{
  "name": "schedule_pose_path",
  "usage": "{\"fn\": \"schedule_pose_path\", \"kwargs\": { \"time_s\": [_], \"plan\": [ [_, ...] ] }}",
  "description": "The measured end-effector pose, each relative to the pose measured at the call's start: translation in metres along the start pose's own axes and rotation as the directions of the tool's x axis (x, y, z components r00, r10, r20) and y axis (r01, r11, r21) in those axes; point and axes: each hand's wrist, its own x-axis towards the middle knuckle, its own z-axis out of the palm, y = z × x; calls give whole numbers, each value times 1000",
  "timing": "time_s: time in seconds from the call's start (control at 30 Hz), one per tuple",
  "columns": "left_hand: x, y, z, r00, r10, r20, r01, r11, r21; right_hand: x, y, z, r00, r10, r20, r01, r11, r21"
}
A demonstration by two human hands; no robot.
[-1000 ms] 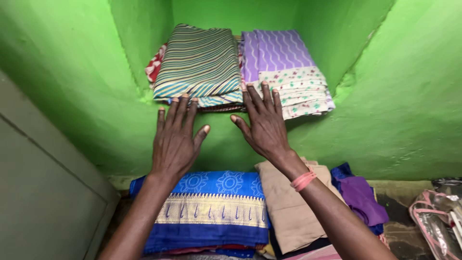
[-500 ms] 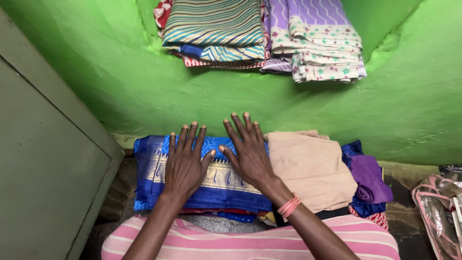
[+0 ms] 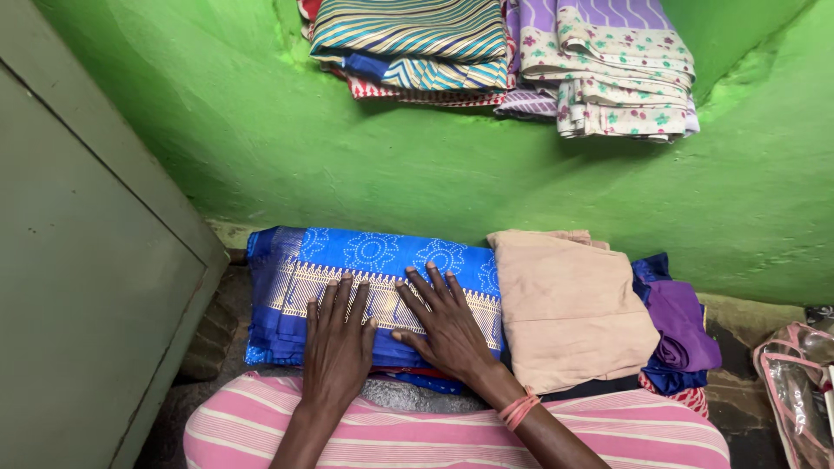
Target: The person folds several patterned garments one by one on their lap and places each folded item into a green wall niche. The person handles purple, red, striped, and blue fabrics, smoothing and aligning them before stacking them in the niche.
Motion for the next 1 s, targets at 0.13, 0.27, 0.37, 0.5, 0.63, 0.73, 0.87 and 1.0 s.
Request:
{"fn": "schedule_pose_path", "kwargs": {
  "time_s": [0.13,0.27,0.37,0.5,0.63,0.73,0.87,1.0],
  "plan": [
    [-12,-3,-4,999,-25,-34,23,997,-71,-7,-5,0,1000,2,0,-2,1000,10],
    [-15,-5,-4,997,-29,-78,20,993,-115,-10,-12,0,1000,-10,28,9,1000,25],
    [-15,-6,-3,995,-40,-94,28,992,-127,-11,-18,3,1000,-13,26,13,1000,10],
    [-13,-8,0,989,-56,-135,32,984,-176,-11,-19,7,999,-8,52,8,1000,-8],
    [-12,-7,-4,977,-121,-176,67,955,-289,-13,-18,8,998,-48,43,49,999,-20],
    [-12,-4,-13,953,-193,-233,82,906,-415,-12,-17,6,997,-62,44,62,998,-7],
    [-15,-2,-21,888,-329,-323,121,842,-526,-11,-17,-1,998,-57,26,56,998,22],
    [-24,-9,-17,878,-440,-187,167,649,-742,-5,-19,-8,999,5,41,-8,996,92]
  ]
}}
